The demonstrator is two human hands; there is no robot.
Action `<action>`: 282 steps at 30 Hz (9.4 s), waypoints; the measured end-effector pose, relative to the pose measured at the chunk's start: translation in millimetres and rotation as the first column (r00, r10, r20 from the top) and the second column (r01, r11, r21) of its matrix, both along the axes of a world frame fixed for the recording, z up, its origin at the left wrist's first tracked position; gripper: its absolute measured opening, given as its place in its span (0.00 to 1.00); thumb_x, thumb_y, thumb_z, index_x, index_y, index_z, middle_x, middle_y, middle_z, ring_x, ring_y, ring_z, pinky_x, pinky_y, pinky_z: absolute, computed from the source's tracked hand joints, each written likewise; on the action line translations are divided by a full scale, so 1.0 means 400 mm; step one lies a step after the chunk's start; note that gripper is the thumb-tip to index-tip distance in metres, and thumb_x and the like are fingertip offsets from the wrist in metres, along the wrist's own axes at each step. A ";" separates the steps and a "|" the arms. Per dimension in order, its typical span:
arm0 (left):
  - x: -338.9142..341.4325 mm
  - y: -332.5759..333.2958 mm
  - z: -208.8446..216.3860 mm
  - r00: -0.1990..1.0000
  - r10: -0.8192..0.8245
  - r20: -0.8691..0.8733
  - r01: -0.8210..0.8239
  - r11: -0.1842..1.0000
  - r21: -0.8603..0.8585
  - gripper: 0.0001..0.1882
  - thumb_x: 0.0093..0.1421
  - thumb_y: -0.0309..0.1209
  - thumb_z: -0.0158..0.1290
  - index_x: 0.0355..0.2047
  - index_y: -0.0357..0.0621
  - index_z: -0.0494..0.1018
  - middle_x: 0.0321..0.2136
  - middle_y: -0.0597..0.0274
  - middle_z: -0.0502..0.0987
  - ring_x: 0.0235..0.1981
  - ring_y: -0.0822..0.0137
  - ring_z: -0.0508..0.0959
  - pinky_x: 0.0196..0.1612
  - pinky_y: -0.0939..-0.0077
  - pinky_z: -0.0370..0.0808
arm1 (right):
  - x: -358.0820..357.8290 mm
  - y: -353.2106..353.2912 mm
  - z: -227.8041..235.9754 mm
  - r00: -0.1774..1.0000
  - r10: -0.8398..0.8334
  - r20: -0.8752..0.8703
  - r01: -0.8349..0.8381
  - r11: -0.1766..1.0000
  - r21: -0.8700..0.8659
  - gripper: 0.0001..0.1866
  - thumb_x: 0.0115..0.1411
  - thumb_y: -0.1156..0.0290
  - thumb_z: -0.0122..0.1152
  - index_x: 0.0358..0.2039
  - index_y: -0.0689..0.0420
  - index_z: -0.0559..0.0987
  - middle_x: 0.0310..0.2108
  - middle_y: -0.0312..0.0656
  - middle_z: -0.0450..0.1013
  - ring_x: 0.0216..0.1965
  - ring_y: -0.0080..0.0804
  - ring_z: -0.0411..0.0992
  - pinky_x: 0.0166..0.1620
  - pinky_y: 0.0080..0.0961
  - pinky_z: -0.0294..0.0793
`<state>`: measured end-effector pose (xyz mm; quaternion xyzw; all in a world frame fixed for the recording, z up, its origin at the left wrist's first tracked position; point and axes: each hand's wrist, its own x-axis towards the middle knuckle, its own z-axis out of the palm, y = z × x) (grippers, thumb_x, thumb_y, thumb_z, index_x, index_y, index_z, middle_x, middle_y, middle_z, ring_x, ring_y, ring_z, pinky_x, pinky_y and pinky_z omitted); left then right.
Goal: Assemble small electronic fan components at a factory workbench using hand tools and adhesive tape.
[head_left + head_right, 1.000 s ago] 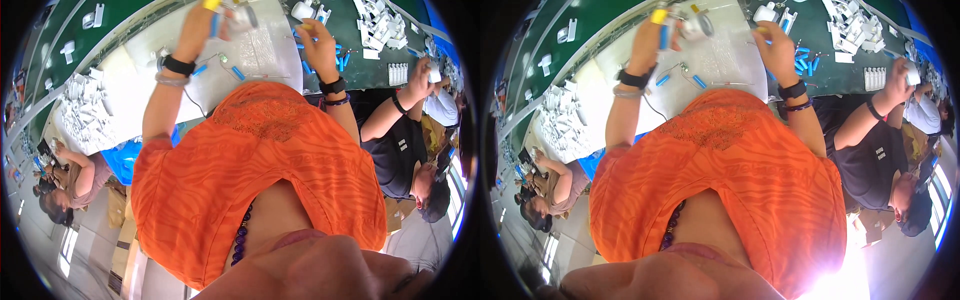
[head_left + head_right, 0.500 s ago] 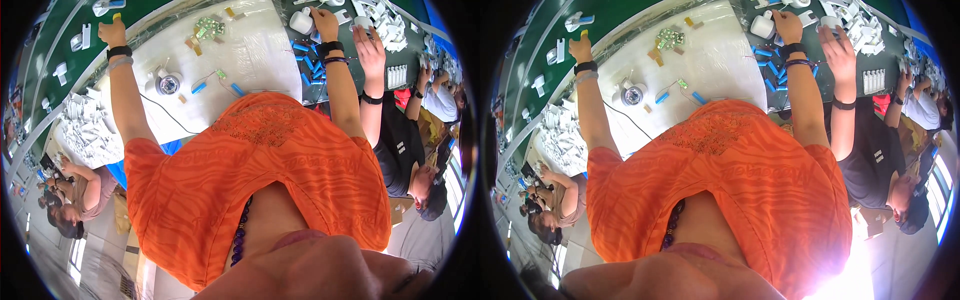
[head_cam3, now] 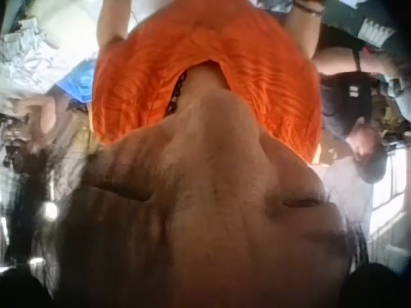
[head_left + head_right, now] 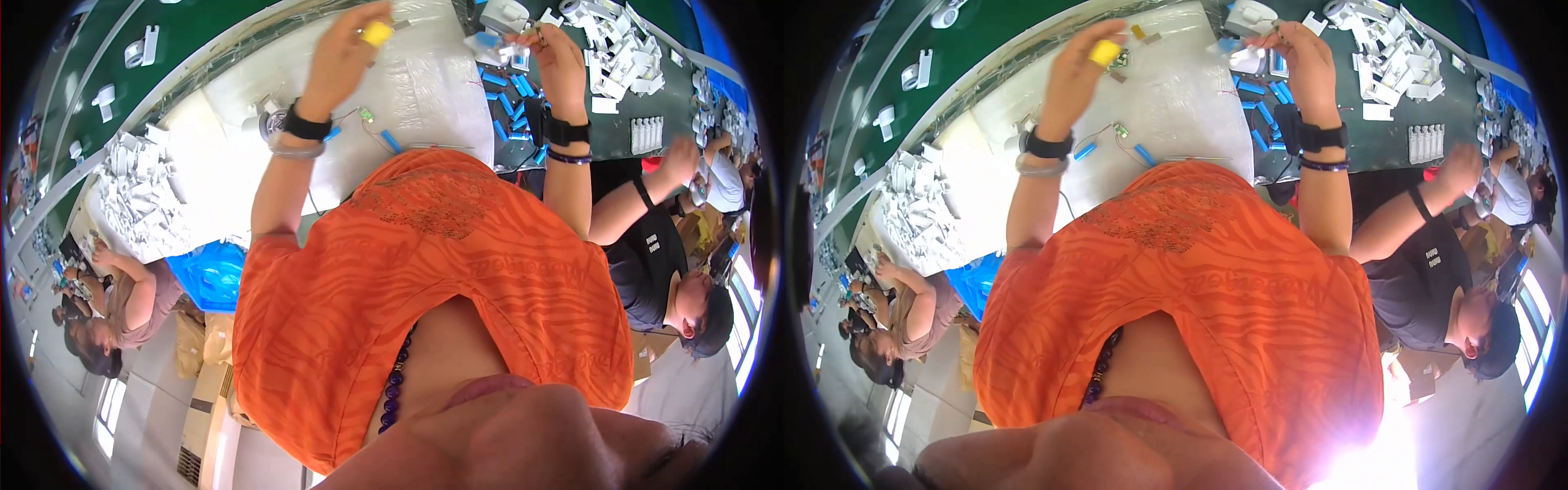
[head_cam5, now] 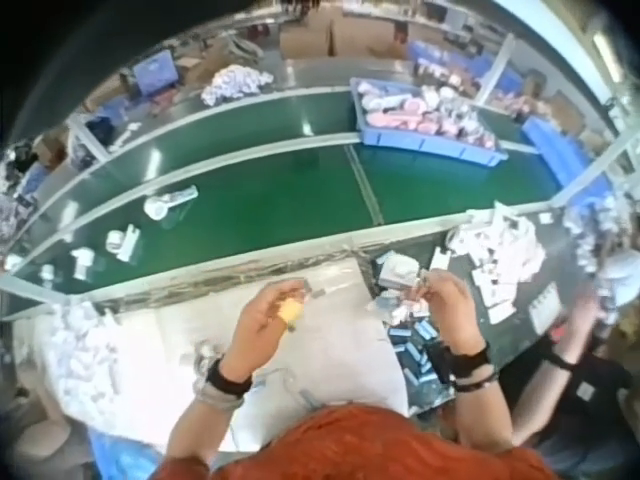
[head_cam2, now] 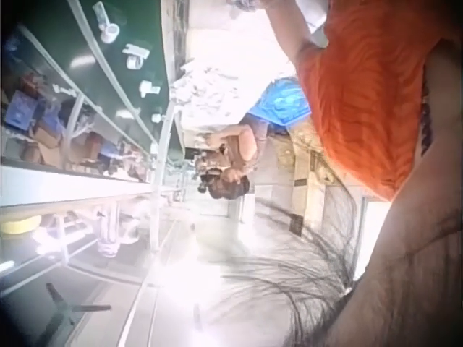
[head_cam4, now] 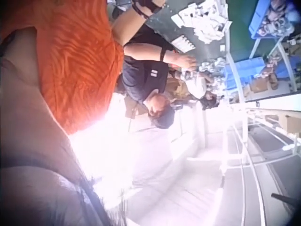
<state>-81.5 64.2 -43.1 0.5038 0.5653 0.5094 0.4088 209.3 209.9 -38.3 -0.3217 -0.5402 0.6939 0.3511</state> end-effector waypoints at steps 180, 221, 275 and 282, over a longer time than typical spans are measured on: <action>-0.129 0.031 0.023 0.949 0.306 0.069 -0.293 0.943 -0.158 0.19 0.69 0.37 0.39 0.55 0.40 0.67 0.29 0.58 0.77 0.21 0.73 0.74 0.22 0.79 0.74 | 0.110 -0.083 -0.179 0.736 -0.531 0.420 0.324 0.821 0.470 0.13 0.61 0.66 0.60 0.45 0.57 0.77 0.27 0.42 0.78 0.28 0.22 0.76 0.33 0.22 0.74; -0.020 -0.072 -0.140 0.917 0.298 -0.265 -0.311 0.951 -0.005 0.15 0.56 0.20 0.50 0.43 0.46 0.77 0.51 0.50 0.71 0.56 0.54 0.69 0.58 0.67 0.65 | 0.052 0.086 -0.261 0.787 -0.437 0.435 0.490 0.871 -0.012 0.27 0.66 0.53 0.50 0.46 0.71 0.70 0.38 0.52 0.76 0.35 0.40 0.80 0.30 0.23 0.81; 0.253 -0.288 0.174 0.798 0.064 0.599 0.047 0.985 -0.168 0.14 0.64 0.33 0.46 0.44 0.35 0.64 0.28 0.57 0.74 0.18 0.70 0.74 0.18 0.75 0.74 | -0.038 -0.431 0.136 0.941 -0.240 0.237 -0.095 0.487 0.868 0.08 0.58 0.79 0.63 0.39 0.62 0.78 0.31 0.43 0.75 0.29 0.32 0.72 0.34 0.25 0.71; 0.262 -0.276 0.137 0.838 0.068 0.542 -0.065 0.998 -0.024 0.12 0.64 0.31 0.45 0.43 0.36 0.63 0.29 0.55 0.73 0.17 0.69 0.74 0.16 0.72 0.75 | -0.028 -0.417 0.151 0.934 -0.204 0.292 -0.169 0.470 0.867 0.11 0.56 0.83 0.61 0.41 0.63 0.79 0.35 0.45 0.76 0.36 0.38 0.73 0.40 0.29 0.73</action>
